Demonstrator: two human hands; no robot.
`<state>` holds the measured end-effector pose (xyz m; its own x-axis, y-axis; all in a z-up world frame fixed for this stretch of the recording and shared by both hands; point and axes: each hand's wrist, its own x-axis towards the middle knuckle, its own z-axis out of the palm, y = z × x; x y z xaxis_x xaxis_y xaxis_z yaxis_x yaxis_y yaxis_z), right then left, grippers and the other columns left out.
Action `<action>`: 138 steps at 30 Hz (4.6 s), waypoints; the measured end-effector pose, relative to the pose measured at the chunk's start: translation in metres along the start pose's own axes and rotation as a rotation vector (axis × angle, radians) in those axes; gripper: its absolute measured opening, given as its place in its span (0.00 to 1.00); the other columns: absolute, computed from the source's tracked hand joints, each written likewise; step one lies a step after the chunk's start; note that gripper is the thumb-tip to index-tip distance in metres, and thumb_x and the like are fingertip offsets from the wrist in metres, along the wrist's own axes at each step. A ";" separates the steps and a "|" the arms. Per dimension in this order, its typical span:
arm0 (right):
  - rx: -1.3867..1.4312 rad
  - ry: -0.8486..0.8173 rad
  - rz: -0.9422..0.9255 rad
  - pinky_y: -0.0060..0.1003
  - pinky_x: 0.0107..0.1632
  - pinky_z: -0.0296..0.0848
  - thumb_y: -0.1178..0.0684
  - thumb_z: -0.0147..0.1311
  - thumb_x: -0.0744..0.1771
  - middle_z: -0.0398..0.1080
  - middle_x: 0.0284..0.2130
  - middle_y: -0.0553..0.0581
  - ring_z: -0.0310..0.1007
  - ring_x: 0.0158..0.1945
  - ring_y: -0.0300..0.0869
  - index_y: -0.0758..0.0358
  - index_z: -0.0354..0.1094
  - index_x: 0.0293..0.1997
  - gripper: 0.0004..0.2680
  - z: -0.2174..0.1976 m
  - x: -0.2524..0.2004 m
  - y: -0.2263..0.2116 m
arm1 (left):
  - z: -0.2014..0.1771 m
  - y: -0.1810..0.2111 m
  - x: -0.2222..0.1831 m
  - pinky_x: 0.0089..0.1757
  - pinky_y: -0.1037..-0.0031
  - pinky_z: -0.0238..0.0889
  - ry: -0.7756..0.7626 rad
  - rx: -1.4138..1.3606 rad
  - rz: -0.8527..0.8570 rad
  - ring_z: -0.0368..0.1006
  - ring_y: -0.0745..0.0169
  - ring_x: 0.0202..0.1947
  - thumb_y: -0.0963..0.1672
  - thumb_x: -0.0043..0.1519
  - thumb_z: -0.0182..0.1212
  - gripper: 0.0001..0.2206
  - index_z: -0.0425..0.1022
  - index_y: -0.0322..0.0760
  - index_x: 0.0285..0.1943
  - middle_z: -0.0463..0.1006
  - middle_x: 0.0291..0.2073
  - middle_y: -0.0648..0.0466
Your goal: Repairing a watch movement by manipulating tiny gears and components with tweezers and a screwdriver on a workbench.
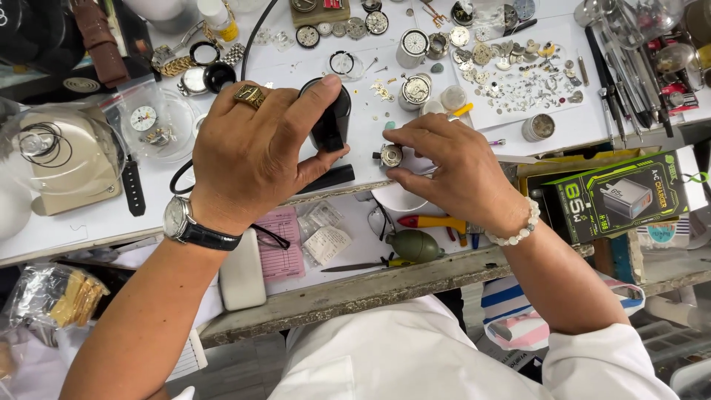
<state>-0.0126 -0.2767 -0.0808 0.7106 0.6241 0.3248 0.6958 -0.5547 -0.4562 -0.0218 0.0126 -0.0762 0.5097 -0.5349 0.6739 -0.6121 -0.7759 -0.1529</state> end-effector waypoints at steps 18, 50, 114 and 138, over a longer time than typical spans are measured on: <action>0.013 0.089 0.084 0.41 0.38 0.68 0.51 0.70 0.65 0.68 0.36 0.54 0.68 0.37 0.46 0.62 0.75 0.52 0.13 0.016 -0.008 -0.003 | -0.010 0.001 0.015 0.27 0.68 0.58 -0.071 -0.069 -0.078 0.65 0.59 0.23 0.59 0.76 0.52 0.29 0.68 0.35 0.74 0.72 0.29 0.56; 0.131 0.145 0.033 0.37 0.46 0.72 0.57 0.68 0.65 0.73 0.41 0.57 0.72 0.39 0.42 0.63 0.75 0.50 0.10 -0.004 -0.040 0.000 | -0.013 0.125 0.008 0.24 0.77 0.58 -0.123 -0.198 -0.261 0.62 0.69 0.19 0.40 0.71 0.59 0.09 0.76 0.34 0.59 0.79 0.48 0.54; 0.599 0.565 0.237 0.30 0.44 0.75 0.63 0.66 0.65 0.71 0.41 0.67 0.71 0.38 0.43 0.77 0.68 0.51 0.13 0.017 -0.068 -0.003 | -0.011 0.068 -0.009 0.50 0.64 0.65 0.042 0.087 -0.159 0.72 0.55 0.54 0.59 0.79 0.46 0.29 0.48 0.45 0.81 0.71 0.63 0.43; 0.456 0.926 0.133 0.31 0.39 0.68 0.57 0.67 0.65 0.65 0.39 0.58 0.62 0.37 0.41 0.60 0.64 0.47 0.12 0.102 0.025 -0.089 | -0.017 0.001 0.024 0.42 0.67 0.81 -0.053 -0.255 -0.107 0.83 0.50 0.55 0.53 0.78 0.51 0.23 0.63 0.34 0.74 0.73 0.64 0.46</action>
<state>-0.0675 -0.1562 -0.1166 0.7149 -0.2009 0.6697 0.6373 -0.2070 -0.7423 -0.0206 0.0052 -0.0480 0.6061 -0.4766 0.6367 -0.6824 -0.7229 0.1084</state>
